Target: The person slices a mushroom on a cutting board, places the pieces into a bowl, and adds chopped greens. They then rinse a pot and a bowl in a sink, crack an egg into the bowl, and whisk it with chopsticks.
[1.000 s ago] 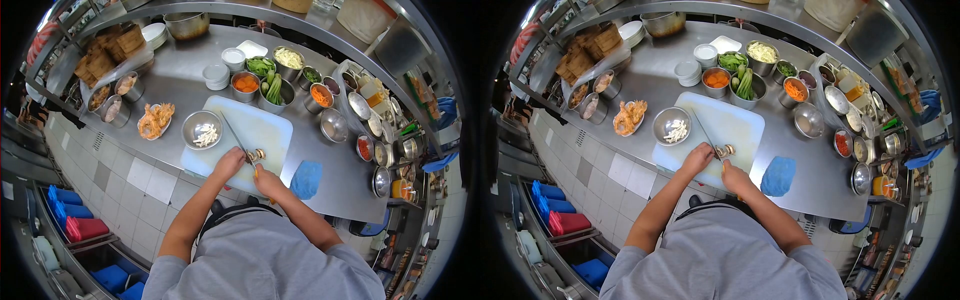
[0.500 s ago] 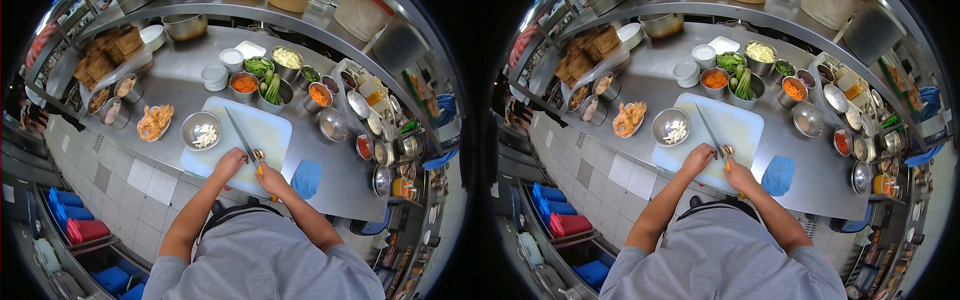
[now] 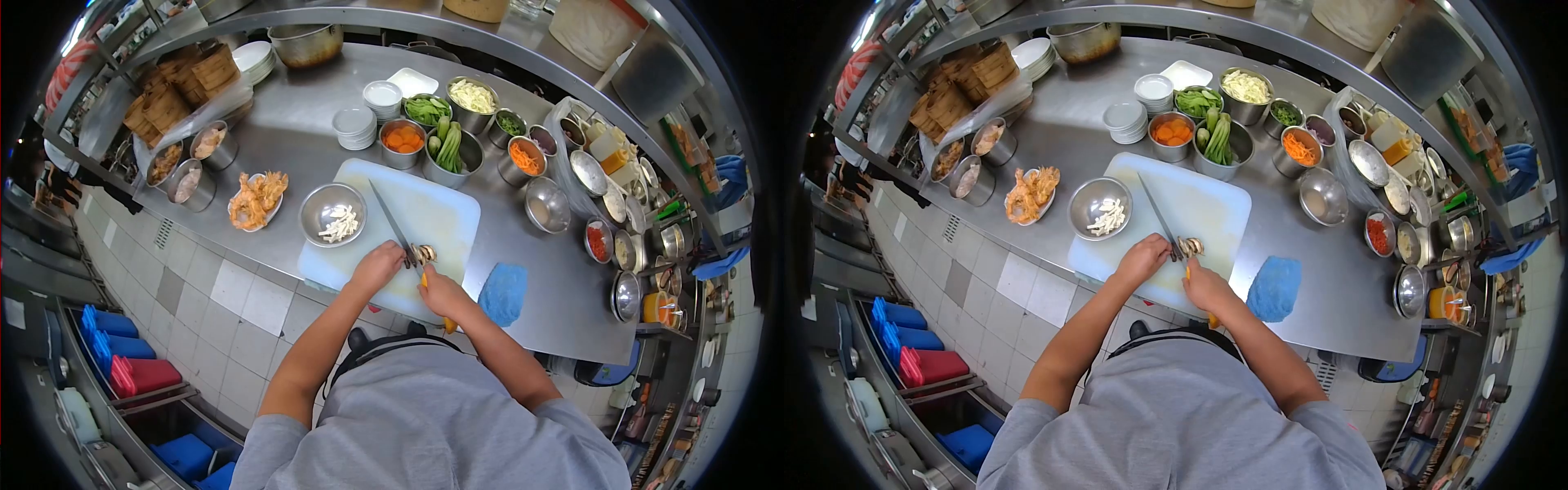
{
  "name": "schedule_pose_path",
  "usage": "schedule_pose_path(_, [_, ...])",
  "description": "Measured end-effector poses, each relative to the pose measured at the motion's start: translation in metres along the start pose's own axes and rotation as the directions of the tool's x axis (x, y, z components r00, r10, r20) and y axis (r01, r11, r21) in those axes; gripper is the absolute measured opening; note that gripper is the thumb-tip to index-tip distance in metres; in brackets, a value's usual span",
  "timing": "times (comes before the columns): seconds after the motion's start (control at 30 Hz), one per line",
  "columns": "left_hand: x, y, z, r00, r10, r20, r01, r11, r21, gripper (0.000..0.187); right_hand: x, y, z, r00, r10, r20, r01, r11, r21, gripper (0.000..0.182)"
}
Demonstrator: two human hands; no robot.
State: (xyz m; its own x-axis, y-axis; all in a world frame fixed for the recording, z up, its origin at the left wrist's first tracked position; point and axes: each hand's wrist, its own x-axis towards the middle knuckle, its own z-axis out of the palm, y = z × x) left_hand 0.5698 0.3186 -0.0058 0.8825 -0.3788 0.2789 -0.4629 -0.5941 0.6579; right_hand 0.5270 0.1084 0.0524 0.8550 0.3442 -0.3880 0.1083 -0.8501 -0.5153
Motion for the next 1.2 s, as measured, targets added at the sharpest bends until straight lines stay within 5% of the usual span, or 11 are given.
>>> schedule_pose_path(0.53, [0.001,0.003,-0.002,0.999,-0.024,-0.021,0.024,1.0,0.018,0.006,-0.005,0.002,0.026,0.997,0.079,-0.003,-0.079,0.996,0.052,0.039])
schedule_pose_path(0.73, [0.003,0.0,0.005,0.998,-0.05,-0.042,0.051,0.998,0.022,0.009,-0.002,0.015,0.003,0.997,-0.013,-0.075,0.023,0.991,0.135,0.05])
schedule_pose_path(0.83, [-0.001,0.009,0.006,0.99,-0.123,-0.075,0.117,0.99,-0.085,0.02,-0.006,0.017,-0.008,0.99,-0.011,-0.14,0.037,0.982,0.185,0.051])
schedule_pose_path(0.9, [-0.003,0.027,-0.001,0.98,-0.192,-0.057,0.18,0.969,-0.172,0.029,-0.017,0.004,-0.027,0.997,0.077,0.019,-0.078,0.898,0.432,0.049])
schedule_pose_path(0.97, [-0.006,0.045,-0.011,0.991,0.098,-0.087,-0.093,0.994,0.064,0.053,-0.013,0.014,-0.021,0.998,0.065,0.017,-0.064,0.865,0.498,0.05])
schedule_pose_path(1.07, [-0.013,0.057,-0.008,0.982,0.174,0.077,-0.187,0.958,0.218,0.067,-0.006,0.027,-0.013,0.999,0.028,0.022,-0.036,0.805,0.593,0.051])
schedule_pose_path(1.2, [-0.019,0.047,-0.004,0.99,0.139,0.04,-0.144,0.941,0.306,0.058,-0.011,0.033,-0.016,0.999,0.04,-0.014,-0.021,0.761,0.649,0.044])
